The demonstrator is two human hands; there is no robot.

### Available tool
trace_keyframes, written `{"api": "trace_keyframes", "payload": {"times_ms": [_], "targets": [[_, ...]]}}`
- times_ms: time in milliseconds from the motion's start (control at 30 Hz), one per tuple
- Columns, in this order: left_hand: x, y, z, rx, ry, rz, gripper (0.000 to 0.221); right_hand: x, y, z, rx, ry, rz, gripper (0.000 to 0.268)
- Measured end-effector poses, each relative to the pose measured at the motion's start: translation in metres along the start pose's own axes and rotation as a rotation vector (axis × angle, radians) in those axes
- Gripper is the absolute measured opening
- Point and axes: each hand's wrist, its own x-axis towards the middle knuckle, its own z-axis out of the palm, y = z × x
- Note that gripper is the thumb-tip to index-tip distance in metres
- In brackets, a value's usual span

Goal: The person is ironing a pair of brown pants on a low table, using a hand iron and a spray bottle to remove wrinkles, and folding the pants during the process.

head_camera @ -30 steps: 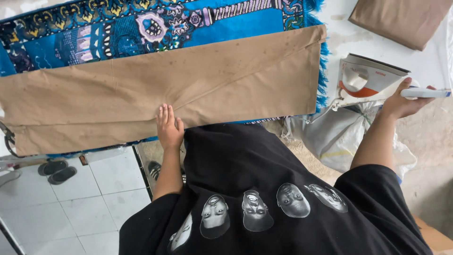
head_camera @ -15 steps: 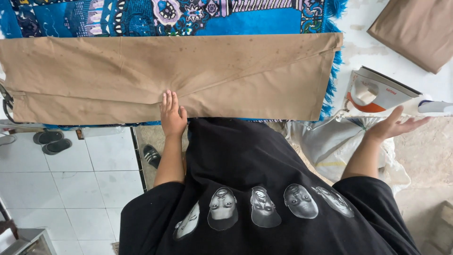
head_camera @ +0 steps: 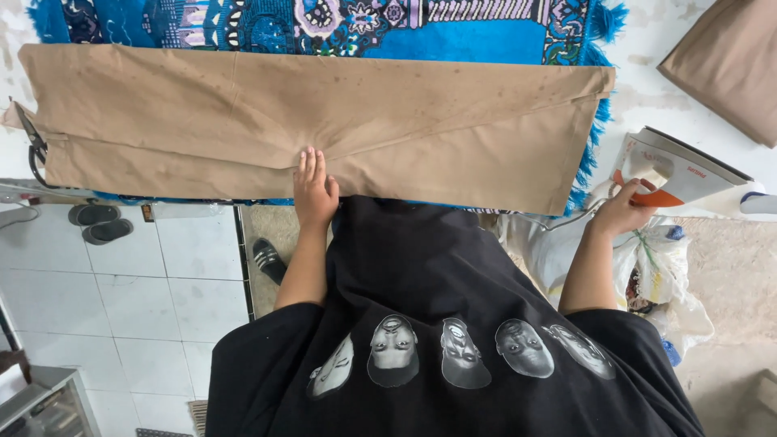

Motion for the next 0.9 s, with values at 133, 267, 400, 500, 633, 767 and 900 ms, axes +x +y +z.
{"api": "trace_keyframes", "payload": {"times_ms": [133,267,400,500,633,767,900], "targets": [[0.001,0.001,-0.008,0.038,0.124,0.092,0.057,-0.017,-0.028,0.008,-0.202,0.198,-0.260,0.016],[0.010,0.006,-0.028,0.153,0.248,0.140,0.043,-0.071,-0.102,0.009,-0.124,-0.195,-0.061,0.017],[0.033,-0.022,0.000,0.084,0.362,0.179,0.026,-0.124,-0.125,0.039,-0.004,-0.878,0.089,0.029],[0.058,-0.035,-0.009,0.020,0.363,0.184,0.023,-0.189,-0.179,0.088,-0.327,-1.169,-0.105,0.023],[0.079,-0.031,-0.068,0.032,0.151,0.031,0.044,-0.278,-0.232,0.180,-0.425,-1.381,-0.220,0.034],[0.087,-0.052,-0.079,0.071,-0.147,-0.078,0.079,-0.350,-0.240,0.261,-0.461,-1.481,-0.496,0.050],[0.087,-0.060,-0.078,0.031,-0.228,-0.061,0.077,-0.372,-0.242,0.271,-0.447,-1.401,-0.680,0.054]]}}
